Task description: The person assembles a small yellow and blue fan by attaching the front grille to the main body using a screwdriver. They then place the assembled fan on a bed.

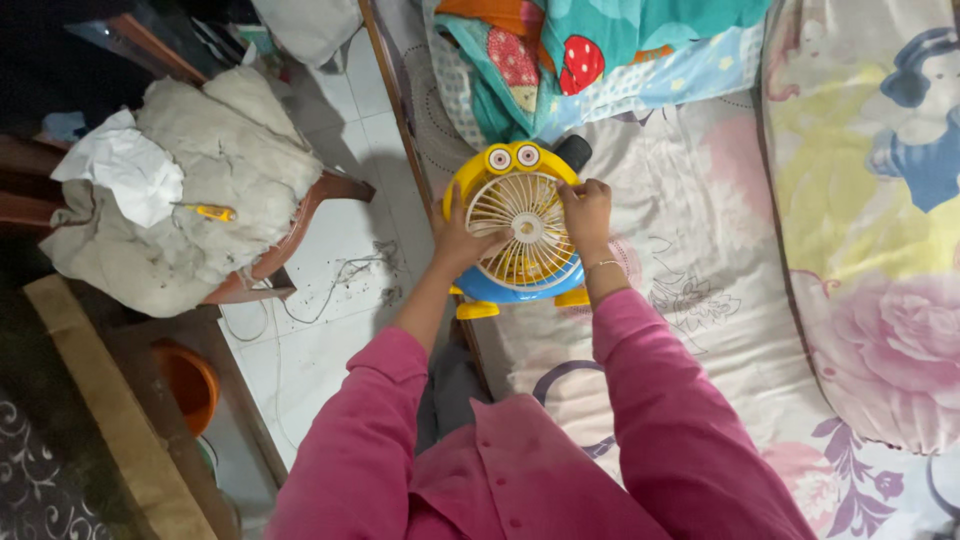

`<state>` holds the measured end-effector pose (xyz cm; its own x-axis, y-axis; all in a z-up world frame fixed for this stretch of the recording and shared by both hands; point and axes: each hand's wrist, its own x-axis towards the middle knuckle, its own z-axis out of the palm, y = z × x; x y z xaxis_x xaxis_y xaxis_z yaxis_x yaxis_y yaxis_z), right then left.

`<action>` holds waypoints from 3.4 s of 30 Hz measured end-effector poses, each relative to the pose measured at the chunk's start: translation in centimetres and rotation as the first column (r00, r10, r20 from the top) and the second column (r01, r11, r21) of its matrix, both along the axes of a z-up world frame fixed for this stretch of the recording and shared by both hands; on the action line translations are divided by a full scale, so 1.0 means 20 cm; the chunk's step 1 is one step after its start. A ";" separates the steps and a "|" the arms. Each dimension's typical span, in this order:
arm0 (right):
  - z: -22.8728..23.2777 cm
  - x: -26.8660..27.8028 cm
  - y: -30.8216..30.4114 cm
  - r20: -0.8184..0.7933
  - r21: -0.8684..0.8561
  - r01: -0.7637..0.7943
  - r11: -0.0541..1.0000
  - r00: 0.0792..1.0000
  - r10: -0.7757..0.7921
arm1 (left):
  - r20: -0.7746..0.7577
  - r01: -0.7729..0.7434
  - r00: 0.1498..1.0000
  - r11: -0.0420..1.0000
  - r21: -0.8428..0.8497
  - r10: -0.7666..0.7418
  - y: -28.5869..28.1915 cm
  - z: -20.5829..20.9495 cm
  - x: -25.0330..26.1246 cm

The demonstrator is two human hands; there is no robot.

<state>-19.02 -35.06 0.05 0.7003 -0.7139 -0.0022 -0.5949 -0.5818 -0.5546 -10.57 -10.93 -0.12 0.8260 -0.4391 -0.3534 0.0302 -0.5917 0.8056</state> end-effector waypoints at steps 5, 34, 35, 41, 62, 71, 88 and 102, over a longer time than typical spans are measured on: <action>0.10 0.10 0.13 -0.093 0.057 0.232 0.971 0.970 -0.226 | -0.087 0.098 0.993 0.977 0.188 -0.083 0.01 0.21 0.00; 0.26 0.08 0.05 -0.056 0.227 0.079 0.971 0.996 -0.067 | 0.081 -0.213 0.976 0.963 0.163 0.202 -0.07 0.38 -0.09; 0.27 0.09 0.04 -0.072 0.254 0.077 0.964 0.996 -0.061 | 0.057 -0.209 0.978 0.959 0.194 0.202 -0.07 0.39 -0.08; 0.23 0.12 -0.01 -0.094 0.264 0.150 0.953 0.987 -0.129 | 0.001 -0.194 0.980 0.967 0.167 0.197 -0.08 0.40 -0.08; 0.29 -0.02 0.19 -0.124 -0.121 -0.392 0.912 0.917 0.378 | 0.016 -0.133 0.991 0.943 0.305 0.135 -0.09 0.39 -0.09; 0.31 0.03 0.21 -0.348 -0.059 -0.370 0.927 0.878 0.329 | 0.064 -0.003 0.998 0.917 0.398 -0.025 -0.07 0.36 -0.10; -0.43 -0.62 -0.17 -0.198 0.561 -0.403 0.723 0.783 0.590 | 0.090 0.019 0.995 0.981 0.192 -0.037 0.12 0.14 -0.06; -0.56 -0.54 0.18 -0.391 0.463 -0.466 0.754 0.656 0.646 | -0.189 -0.122 0.976 0.992 -0.041 0.112 0.25 0.02 0.00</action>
